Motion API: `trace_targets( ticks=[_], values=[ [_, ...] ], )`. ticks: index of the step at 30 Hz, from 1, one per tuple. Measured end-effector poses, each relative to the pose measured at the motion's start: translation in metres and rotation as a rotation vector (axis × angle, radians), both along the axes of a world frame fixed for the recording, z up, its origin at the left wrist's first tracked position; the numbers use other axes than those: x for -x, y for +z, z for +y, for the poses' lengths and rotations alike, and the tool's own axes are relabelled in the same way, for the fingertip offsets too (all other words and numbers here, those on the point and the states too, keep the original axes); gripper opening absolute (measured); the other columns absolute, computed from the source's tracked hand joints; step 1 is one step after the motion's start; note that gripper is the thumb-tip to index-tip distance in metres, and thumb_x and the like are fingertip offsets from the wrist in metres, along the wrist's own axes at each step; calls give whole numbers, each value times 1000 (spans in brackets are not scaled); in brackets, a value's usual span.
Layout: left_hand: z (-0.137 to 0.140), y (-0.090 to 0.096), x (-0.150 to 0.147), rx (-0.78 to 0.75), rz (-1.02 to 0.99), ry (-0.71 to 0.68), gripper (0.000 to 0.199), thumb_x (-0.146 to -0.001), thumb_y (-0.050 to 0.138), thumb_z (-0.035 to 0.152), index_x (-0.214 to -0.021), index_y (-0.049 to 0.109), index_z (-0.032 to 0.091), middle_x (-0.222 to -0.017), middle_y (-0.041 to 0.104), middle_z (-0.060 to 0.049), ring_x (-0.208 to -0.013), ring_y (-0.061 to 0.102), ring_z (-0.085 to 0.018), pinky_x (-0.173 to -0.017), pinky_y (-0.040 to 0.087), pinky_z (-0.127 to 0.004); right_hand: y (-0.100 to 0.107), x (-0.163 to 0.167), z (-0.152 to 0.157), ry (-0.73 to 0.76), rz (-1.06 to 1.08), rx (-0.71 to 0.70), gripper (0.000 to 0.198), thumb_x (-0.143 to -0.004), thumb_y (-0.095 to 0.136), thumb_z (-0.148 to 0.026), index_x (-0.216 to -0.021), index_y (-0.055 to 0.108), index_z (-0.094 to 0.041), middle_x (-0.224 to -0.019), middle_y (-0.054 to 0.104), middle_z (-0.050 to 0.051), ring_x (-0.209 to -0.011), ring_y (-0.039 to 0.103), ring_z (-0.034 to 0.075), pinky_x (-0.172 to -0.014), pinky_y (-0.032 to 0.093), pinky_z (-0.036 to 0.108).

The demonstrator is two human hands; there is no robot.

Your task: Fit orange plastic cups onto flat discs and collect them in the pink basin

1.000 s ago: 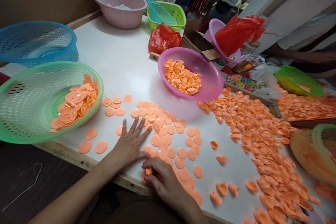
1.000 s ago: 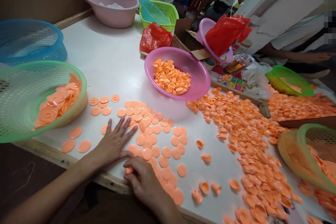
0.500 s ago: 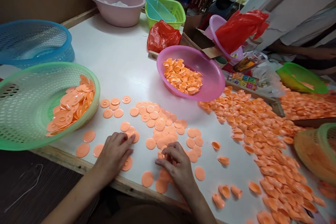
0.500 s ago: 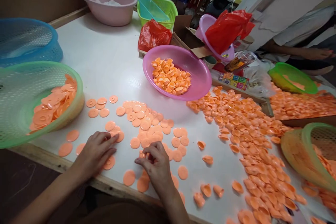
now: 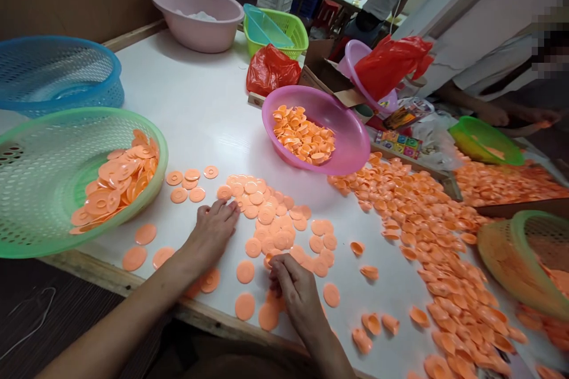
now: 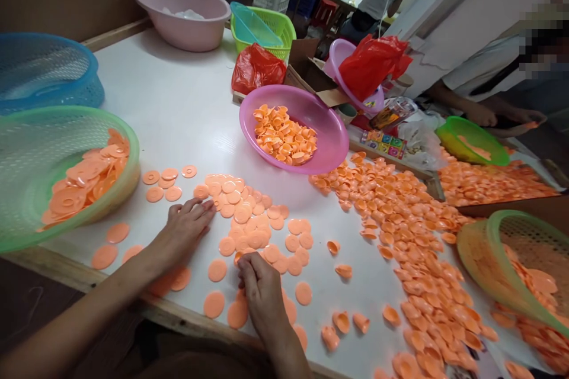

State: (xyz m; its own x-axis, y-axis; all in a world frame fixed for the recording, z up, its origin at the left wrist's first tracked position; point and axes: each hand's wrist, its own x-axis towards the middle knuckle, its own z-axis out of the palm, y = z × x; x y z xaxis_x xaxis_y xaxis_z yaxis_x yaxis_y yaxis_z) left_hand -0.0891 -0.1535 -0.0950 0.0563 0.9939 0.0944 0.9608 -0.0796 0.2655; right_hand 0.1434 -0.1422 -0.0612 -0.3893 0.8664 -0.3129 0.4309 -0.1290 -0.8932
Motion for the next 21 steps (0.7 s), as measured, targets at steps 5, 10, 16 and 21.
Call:
trace_targets(
  ticks=[5,10,16,21],
  values=[
    [-39,-6,-3,-44,-33,12,38,-93,46,10,-127,58,20,-131,62,-10,-121,49,-29,-86,35,-44,7,8,19,-30,-53,-62,24,-94,49,-39,-78,50,-22,-65,57,-2,-57,55,14,-53,43,24],
    [-37,-2,3,-75,-193,127,28,-93,56,24,-121,61,21,-120,63,-10,-113,51,-27,-87,36,-41,7,48,42,37,18,61,9,-88,52,-29,-93,46,-25,-62,56,-6,-54,58,14,-47,45,22],
    [-23,-3,5,-79,-243,210,20,-86,66,26,-106,70,26,-106,62,-7,-103,53,-26,-84,35,-41,6,85,61,121,-80,114,21,-76,53,-15,-92,43,-25,-55,54,-10,-43,56,14,-40,43,21],
    [-23,-6,4,-85,-295,243,17,-85,69,27,-102,72,27,-103,61,-6,-100,52,-25,-83,35,-41,0,91,63,160,-188,118,12,-79,49,-14,-73,44,-23,-56,54,-6,-43,56,12,-39,39,20]
  ],
)
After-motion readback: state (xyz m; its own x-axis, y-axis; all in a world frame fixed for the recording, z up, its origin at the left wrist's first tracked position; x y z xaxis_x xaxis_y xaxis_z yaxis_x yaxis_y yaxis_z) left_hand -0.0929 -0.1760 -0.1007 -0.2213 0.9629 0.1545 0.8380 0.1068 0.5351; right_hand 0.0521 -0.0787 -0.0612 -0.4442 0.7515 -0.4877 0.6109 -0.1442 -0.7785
